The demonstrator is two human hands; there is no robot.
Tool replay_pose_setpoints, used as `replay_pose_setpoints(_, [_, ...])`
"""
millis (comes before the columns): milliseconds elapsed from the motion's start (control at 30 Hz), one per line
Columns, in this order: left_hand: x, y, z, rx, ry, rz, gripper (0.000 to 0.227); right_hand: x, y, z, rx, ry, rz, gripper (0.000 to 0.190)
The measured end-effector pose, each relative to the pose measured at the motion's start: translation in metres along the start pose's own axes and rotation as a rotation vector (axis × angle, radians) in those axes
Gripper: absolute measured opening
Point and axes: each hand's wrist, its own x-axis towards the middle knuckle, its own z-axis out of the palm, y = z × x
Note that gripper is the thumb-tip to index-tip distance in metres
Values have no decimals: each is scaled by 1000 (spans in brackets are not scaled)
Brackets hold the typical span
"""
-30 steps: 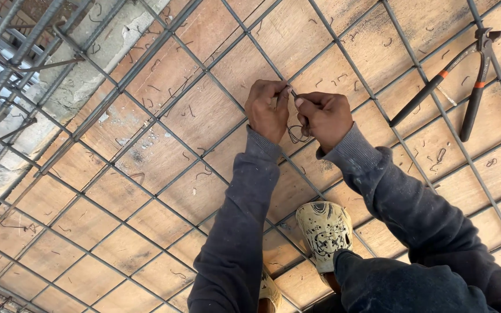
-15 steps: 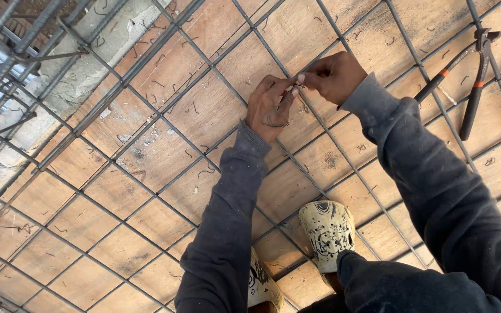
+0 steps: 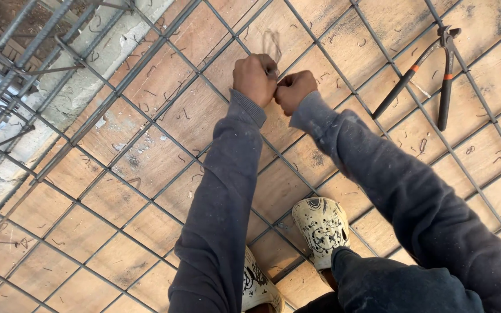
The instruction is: The person separates metal tie wires by hand, wraps them around rebar grid intersections, and twists the wires tight using pincers.
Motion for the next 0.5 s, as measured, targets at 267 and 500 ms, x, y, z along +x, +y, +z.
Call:
replay_pose_setpoints(267, [-8,26,-22,460,-322,389,27,-38,9,-11,478,7,52,24])
replay_pose_setpoints(500, [-1,14,-7,733,-316,764,19,-63,138,-172,-418,798,-31,72])
